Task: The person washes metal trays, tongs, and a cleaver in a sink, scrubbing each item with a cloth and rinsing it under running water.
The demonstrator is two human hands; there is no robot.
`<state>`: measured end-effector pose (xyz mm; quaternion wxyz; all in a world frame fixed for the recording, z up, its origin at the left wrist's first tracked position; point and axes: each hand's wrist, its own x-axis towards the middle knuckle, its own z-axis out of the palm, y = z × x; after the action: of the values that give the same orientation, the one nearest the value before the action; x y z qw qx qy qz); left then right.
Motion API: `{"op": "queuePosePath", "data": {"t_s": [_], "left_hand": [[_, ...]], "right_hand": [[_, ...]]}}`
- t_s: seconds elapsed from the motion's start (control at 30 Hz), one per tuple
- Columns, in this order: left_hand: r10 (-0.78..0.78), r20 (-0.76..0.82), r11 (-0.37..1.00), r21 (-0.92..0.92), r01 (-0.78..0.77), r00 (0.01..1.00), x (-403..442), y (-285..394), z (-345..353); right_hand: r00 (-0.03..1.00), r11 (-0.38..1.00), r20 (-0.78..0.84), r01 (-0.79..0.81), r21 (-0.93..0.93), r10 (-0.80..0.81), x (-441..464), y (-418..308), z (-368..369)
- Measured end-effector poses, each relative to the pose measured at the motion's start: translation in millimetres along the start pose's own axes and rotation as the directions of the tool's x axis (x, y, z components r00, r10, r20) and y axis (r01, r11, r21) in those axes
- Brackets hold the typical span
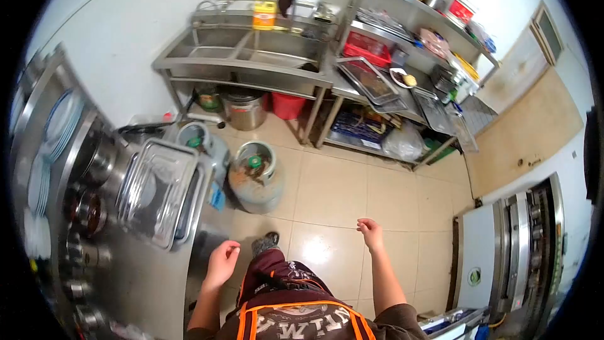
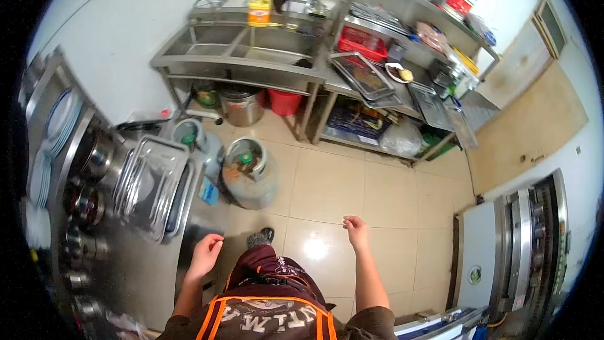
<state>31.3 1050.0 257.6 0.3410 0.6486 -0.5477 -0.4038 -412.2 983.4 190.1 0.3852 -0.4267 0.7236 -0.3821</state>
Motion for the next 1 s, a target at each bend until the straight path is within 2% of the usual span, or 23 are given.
{"op": "queuePosePath", "data": {"t_s": [0.07, 0.2, 0.27, 0.3, 0.37, 0.43, 0.5, 0.6, 0.63, 0.67, 0.7, 0.77, 0.8, 0.87, 0.9, 0.93, 0.97, 1.0], "left_hand": [[0.021, 0.047, 1.0, -0.007, -0.021, 0.999, 46, 17, 22], [0.037, 0.118, 0.999, 0.022, -0.04, 0.992, 162, 20, 72], [0.065, 0.19, 0.997, -0.063, -0.054, 0.98, 227, 27, 93], [0.079, 0.204, 0.995, -0.069, -0.067, 0.976, 257, 31, 99], [0.108, 0.228, 0.993, -0.072, -0.094, 0.968, 312, 64, 111], [0.108, 0.236, 0.994, -0.025, -0.105, 0.966, 363, 100, 119], [0.131, 0.261, 0.991, -0.054, -0.121, 0.956, 402, 128, 130], [0.111, 0.333, 0.994, -0.06, -0.096, 0.936, 446, 146, 141], [0.108, 0.348, 0.992, -0.094, -0.08, 0.931, 459, 149, 146], [0.073, 0.339, 0.996, -0.071, -0.052, 0.938, 473, 156, 147], [0.058, 0.34, 0.997, -0.064, -0.038, 0.939, 485, 156, 150], [0.015, 0.272, 0.995, -0.095, 0.012, 0.962, 509, 153, 153], [0.001, 0.229, 0.998, -0.063, 0.014, 0.974, 522, 145, 155], [-0.009, 0.198, 0.999, -0.049, 0.019, 0.98, 550, 142, 159], [-0.021, 0.176, 0.999, -0.04, 0.029, 0.984, 562, 142, 160], [-0.124, 0.147, 0.992, 0.006, 0.124, 0.981, 573, 154, 162], [-0.137, 0.139, 0.991, 0.012, 0.137, 0.981, 587, 157, 165], [-0.127, 0.154, 0.991, -0.02, 0.131, 0.98, 602, 153, 169]], "right_hand": [[0.999, 0.995, 0.001, -0.053, 0.083, 0.053, 32, 5, -10], [0.993, 0.993, -0.08, -0.083, 0.084, 0.09, 137, -14, -21], [0.984, 0.978, -0.112, -0.122, 0.17, 0.142, 196, -32, -24], [0.981, 0.978, -0.132, -0.119, 0.171, 0.143, 222, -40, -25], [0.982, 0.95, -0.123, -0.104, 0.293, 0.145, 282, -56, -31], [0.977, 0.952, -0.144, -0.109, 0.287, 0.156, 344, -71, -37], [0.978, 0.902, -0.193, 0.01, 0.432, 0.082, 404, -76, -41], [0.964, 0.85, -0.223, -0.006, 0.527, 0.144, 485, -79, -44], [0.949, 0.954, -0.304, 0.01, 0.298, 0.085, 510, -79, -47], [0.931, 0.999, -0.365, 0.013, 0.05, 0.006, 534, -80, -47], [0.934, 0.999, -0.356, 0.001, 0.05, 0.017, 558, -80, -48], [0.86, 0.946, -0.507, -0.118, -0.301, -0.054, 603, -74, -49], [0.867, 0.946, -0.497, -0.125, -0.298, -0.042, 618, -69, -48], [0.814, 0.879, -0.578, -0.316, -0.357, 0.058, 666, -63, -52], [0.821, 0.882, -0.568, -0.311, -0.355, 0.061, 681, -61, -55], [0.841, 0.863, -0.524, -0.36, -0.355, 0.136, 689, -54, -57], [0.852, 0.839, -0.479, -0.408, -0.36, 0.209, 692, -53, -59], [0.87, 0.832, -0.445, -0.399, -0.386, 0.211, 694, -49, -60]]}}
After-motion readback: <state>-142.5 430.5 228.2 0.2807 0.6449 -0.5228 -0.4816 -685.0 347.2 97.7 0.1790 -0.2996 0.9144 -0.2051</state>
